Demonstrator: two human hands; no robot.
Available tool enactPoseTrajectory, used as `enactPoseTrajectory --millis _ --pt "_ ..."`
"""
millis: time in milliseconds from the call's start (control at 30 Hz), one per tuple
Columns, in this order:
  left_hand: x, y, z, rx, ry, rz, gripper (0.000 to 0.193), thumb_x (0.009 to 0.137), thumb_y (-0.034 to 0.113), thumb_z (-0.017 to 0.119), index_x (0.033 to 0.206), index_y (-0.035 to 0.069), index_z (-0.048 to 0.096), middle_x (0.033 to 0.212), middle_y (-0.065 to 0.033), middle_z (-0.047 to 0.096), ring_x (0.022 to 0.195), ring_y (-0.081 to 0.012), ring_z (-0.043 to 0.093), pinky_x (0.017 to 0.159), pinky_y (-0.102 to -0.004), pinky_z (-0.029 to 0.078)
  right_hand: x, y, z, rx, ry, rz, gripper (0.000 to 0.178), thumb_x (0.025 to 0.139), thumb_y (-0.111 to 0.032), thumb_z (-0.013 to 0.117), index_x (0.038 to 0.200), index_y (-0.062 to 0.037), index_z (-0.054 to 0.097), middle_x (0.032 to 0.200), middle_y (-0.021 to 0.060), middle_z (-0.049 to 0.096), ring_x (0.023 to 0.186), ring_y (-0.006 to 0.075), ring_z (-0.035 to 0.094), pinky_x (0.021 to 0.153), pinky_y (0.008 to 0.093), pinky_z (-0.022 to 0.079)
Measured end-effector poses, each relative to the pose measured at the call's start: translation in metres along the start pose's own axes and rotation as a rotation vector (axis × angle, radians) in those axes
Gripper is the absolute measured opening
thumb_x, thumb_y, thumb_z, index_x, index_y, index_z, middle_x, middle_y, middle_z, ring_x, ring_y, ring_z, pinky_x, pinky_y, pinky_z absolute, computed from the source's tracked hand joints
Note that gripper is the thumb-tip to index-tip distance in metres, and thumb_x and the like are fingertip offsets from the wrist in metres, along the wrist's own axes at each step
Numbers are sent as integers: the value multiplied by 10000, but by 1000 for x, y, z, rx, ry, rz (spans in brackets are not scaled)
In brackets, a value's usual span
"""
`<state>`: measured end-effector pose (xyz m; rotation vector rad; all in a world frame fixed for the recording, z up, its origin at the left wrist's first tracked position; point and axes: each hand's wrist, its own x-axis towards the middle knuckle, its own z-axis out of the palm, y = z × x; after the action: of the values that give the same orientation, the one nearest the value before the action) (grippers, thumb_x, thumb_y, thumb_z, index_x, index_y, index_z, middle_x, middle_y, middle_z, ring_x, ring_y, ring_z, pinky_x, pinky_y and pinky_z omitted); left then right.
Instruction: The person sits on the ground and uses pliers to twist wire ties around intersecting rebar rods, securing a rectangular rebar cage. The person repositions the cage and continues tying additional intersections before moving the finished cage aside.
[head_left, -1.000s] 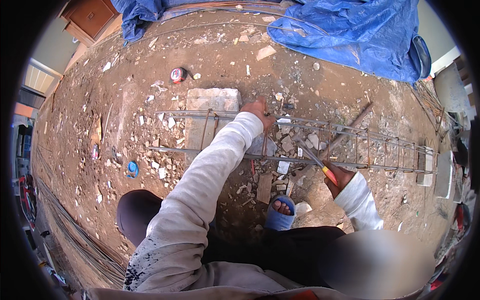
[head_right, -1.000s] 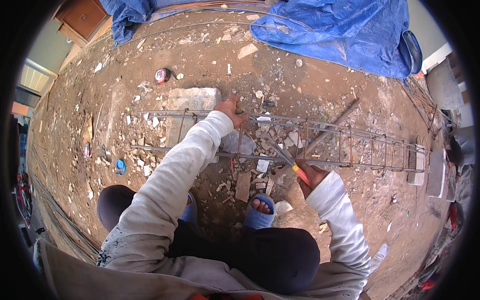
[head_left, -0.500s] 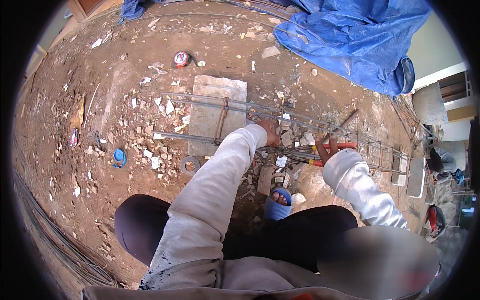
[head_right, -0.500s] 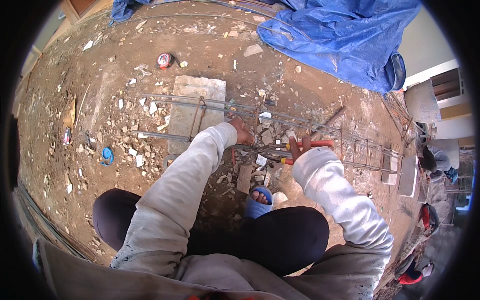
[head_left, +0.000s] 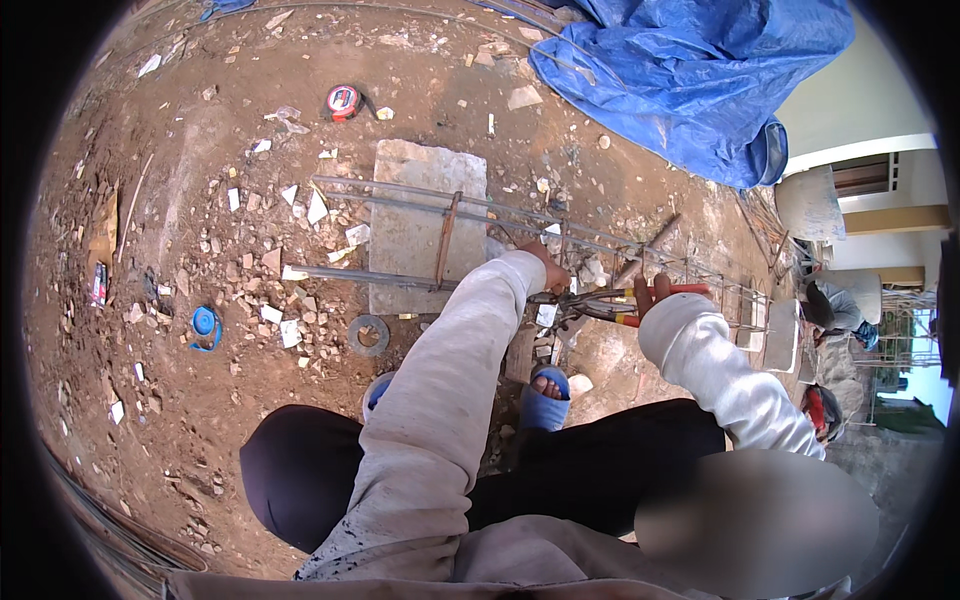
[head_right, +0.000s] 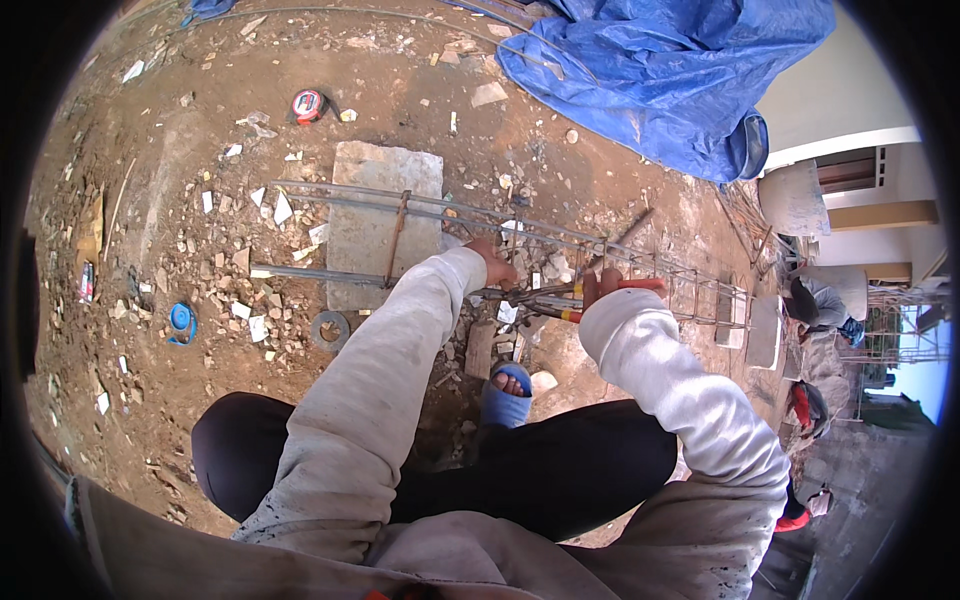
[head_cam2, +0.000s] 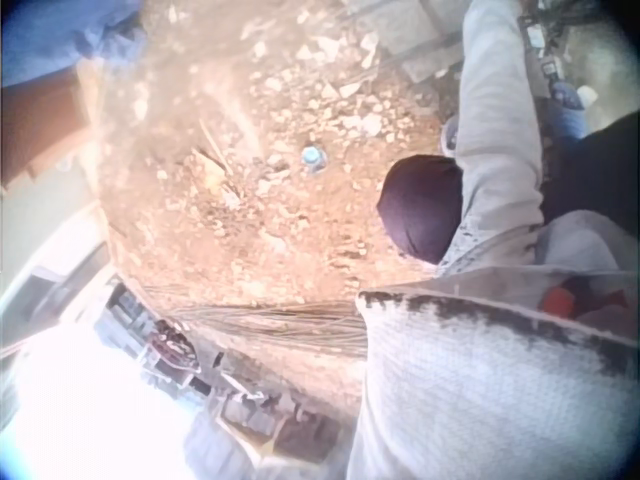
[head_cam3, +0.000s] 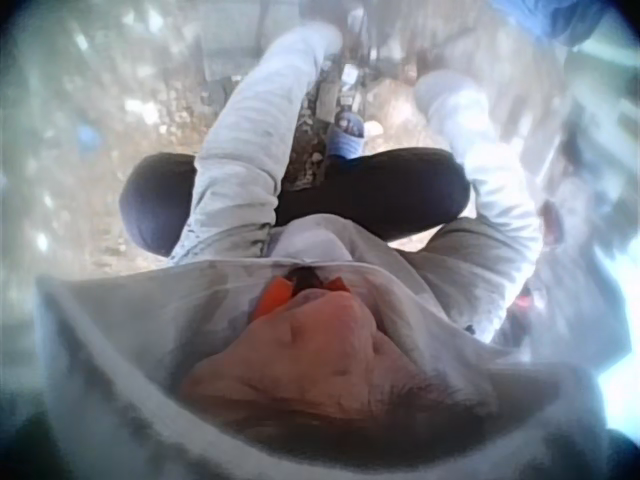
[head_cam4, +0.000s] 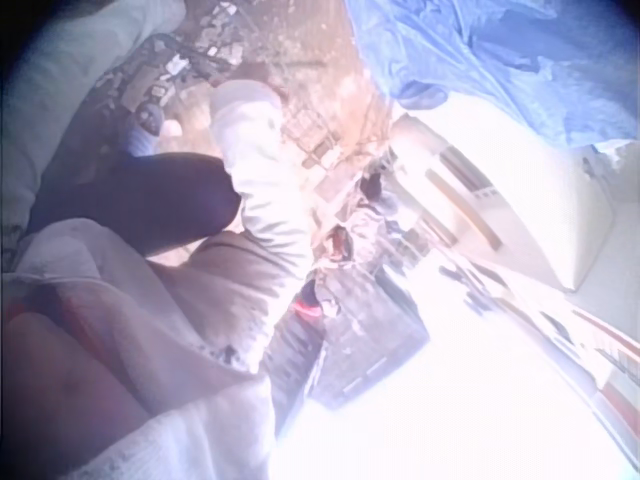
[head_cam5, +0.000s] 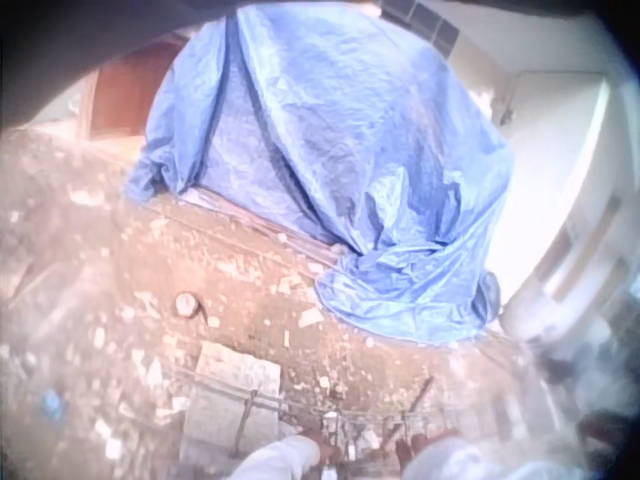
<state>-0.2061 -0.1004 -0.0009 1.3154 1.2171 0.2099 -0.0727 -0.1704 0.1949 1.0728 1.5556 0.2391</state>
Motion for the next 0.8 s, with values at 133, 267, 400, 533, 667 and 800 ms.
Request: enactPoseTrajectory --millis 133,267,400,533,667,800 --pt "-3 -3 0 -88 -31 58 317 571 320 749 685 38 658 772 -72 677 733 -204 620 724 -284 485 -5 -6 -8 19 -53 0 625 850 -243 425 1396 4 248 1247 206 437 1034 358 554 810 520 457" --pt "2 -14 5 -145 -28 150 311 585 305 757 674 31 639 743 -80 667 731 -195 616 706 -290 482 -3 -14 -13 -137 -135 -82 571 868 -232 435 1356 29 294 1187 169 498 1013 312 575 811 458 471" --pt "10 -26 7 -156 -19 201 291 605 276 760 690 20 653 723 -81 664 685 -174 618 650 -285 484 -1 -19 -30 224 -169 30 413 835 -216 527 1191 -18 458 1026 118 591 923 281 617 753 437 497" --pt "16 -27 7 -564 -43 174 247 620 233 746 700 13 666 700 -81 666 643 -168 632 598 -275 480 -8 -12 -77 -151 -327 -103 294 783 -180 621 1066 -104 625 910 59 652 789 232 661 681 381 523" --pt "18 -17 13 -90 204 -2 328 681 304 641 725 -20 671 700 -136 673 665 -230 655 675 -328 506 -19 -9 -120 80 -175 -110 199 648 -108 720 844 -77 718 808 99 687 821 279 670 600 381 533" --pt "19 -14 15 -21 172 -20 535 715 442 609 964 -29 659 1044 -242 620 973 -364 610 863 -393 482 -17 -20 -100 70 -251 -128 215 747 -231 667 870 -55 656 778 131 655 750 320 646 598 423 508"
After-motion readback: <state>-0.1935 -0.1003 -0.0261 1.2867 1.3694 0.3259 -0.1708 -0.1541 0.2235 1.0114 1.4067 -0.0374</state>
